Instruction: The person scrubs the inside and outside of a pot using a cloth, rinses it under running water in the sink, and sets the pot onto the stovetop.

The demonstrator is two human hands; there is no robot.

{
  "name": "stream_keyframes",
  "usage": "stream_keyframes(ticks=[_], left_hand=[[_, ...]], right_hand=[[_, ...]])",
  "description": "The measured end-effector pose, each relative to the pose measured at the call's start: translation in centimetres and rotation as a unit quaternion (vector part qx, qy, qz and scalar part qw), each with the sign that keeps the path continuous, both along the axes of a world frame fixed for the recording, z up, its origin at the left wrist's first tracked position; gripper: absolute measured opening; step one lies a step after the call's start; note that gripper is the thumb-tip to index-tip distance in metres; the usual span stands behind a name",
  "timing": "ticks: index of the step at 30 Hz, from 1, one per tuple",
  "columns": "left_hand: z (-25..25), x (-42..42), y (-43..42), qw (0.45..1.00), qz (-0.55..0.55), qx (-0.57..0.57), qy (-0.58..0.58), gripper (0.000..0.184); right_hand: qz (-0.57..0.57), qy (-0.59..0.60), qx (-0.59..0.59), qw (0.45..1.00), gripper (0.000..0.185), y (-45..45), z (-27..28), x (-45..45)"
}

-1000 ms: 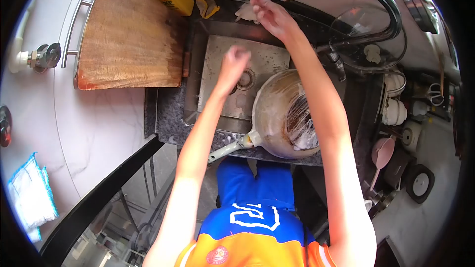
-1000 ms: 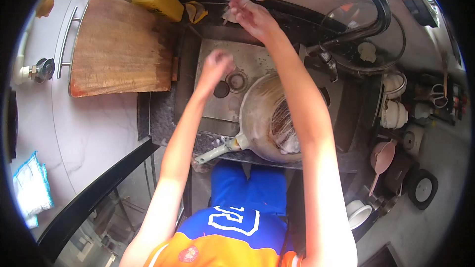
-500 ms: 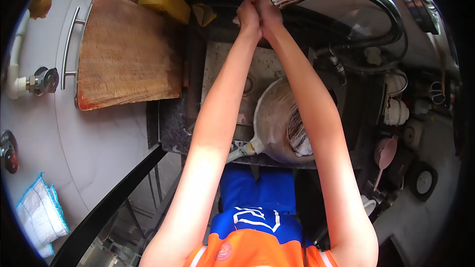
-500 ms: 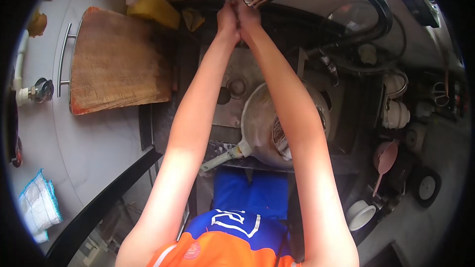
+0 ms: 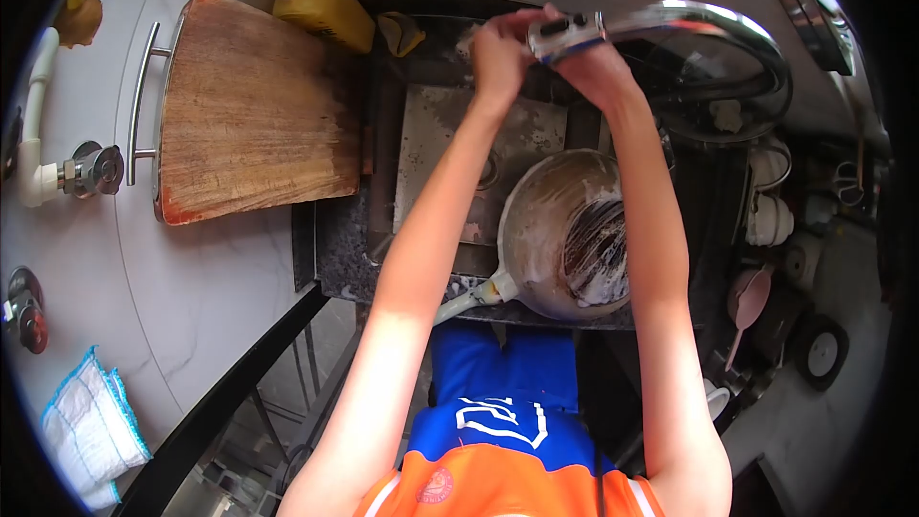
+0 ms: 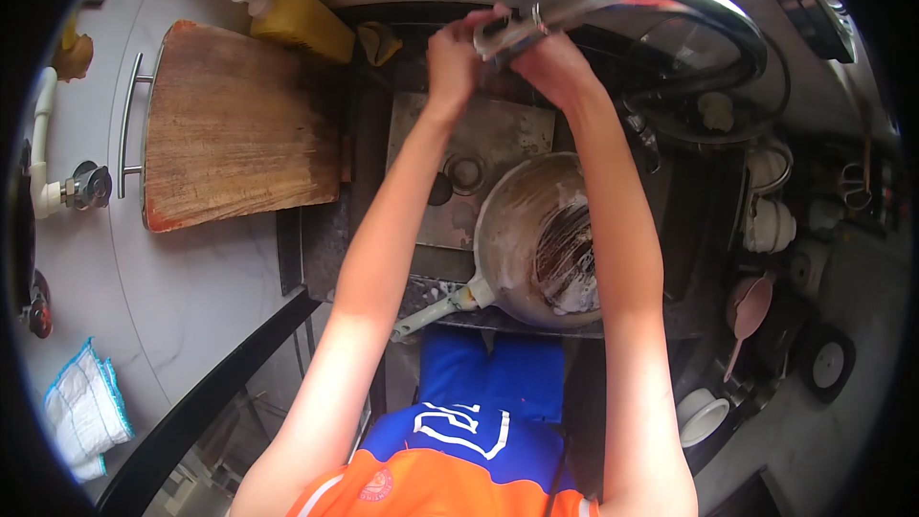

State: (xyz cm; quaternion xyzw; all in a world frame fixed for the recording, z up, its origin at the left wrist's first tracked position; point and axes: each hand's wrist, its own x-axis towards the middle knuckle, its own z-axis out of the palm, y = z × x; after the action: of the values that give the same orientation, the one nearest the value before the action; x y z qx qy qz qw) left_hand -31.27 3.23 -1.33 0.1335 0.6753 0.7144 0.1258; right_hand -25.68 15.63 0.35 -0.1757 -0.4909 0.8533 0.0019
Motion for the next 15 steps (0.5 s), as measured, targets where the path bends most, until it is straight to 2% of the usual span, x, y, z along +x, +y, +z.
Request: stream_keyframes(ticks=[1,2,4,5,6,7,8,9,10,11,12,13,14,15], left_hand=[[1.2,1.4,-0.6,0.999,0.015,-0.026,0.012,0.022],[-0.1,1.9,-0.9,0.997,0.013,-0.064,0.031,0.028],[1.3,4.1,-1.6,0.985,0.077,0.070,-0.137,0.029],[1.0,4.8,-1.9,0.985,0.080,0.069,-0.135,0.029],[0.0,5.5,-2.2,0.965,0.120,0.134,-0.189,0.026],[-0.7,6.0,-2.4,0.937,0.159,0.198,-0.240,0.025],[-1.5,6.2,-2.4,0.888,0.187,0.236,-0.349,0.021],[-3.2,6.0,-3.0,0.851,0.157,0.302,-0.399,0.021],[-3.8,5.9,-3.8,0.807,0.126,0.364,-0.447,0.021],[-4.3,5.9,-4.3,0.808,0.126,0.362,-0.448,0.021],[-3.9,5.8,-4.8,0.846,0.106,0.287,-0.437,0.021],[-4.0,5.9,-5.3,0.877,0.083,0.209,-0.425,0.021],[-4.3,5.9,-5.7,0.876,0.082,0.208,-0.427,0.021],[-4.8,5.7,-6.0,0.873,0.090,0.189,-0.441,0.021]], right_hand=[[0.058,0.019,0.053,0.997,0.041,-0.6,0.1,0.6],[0.088,-0.012,0.033,0.996,0.042,-1.7,2.8,2.0],[0.088,0.032,-0.046,0.995,0.039,-2.7,2.2,3.2],[0.095,0.050,-0.118,0.987,0.042,-3.1,0.8,3.6],[0.085,0.047,-0.146,0.985,0.041,-4.6,1.5,3.8],[0.062,0.033,-0.181,0.981,0.041,-5.2,-0.1,4.0],[0.039,0.019,-0.216,0.975,0.040,-5.9,-1.6,4.1],[0.011,-0.015,-0.197,0.980,0.039,-7.4,-0.9,4.0],[0.012,-0.017,-0.200,0.980,0.039,-7.6,-2.8,3.7],[0.048,0.021,-0.310,0.949,0.038,-7.8,-5.9,2.8],[0.082,0.060,-0.415,0.904,0.039,-7.8,-7.8,2.5],[0.000,-0.053,-0.346,0.937,0.030,-9.2,-4.9,2.0],[-0.002,-0.054,-0.347,0.936,0.030,-9.9,-5.1,1.9],[-0.006,-0.078,-0.300,0.951,0.021,-10.4,-5.4,1.7]])
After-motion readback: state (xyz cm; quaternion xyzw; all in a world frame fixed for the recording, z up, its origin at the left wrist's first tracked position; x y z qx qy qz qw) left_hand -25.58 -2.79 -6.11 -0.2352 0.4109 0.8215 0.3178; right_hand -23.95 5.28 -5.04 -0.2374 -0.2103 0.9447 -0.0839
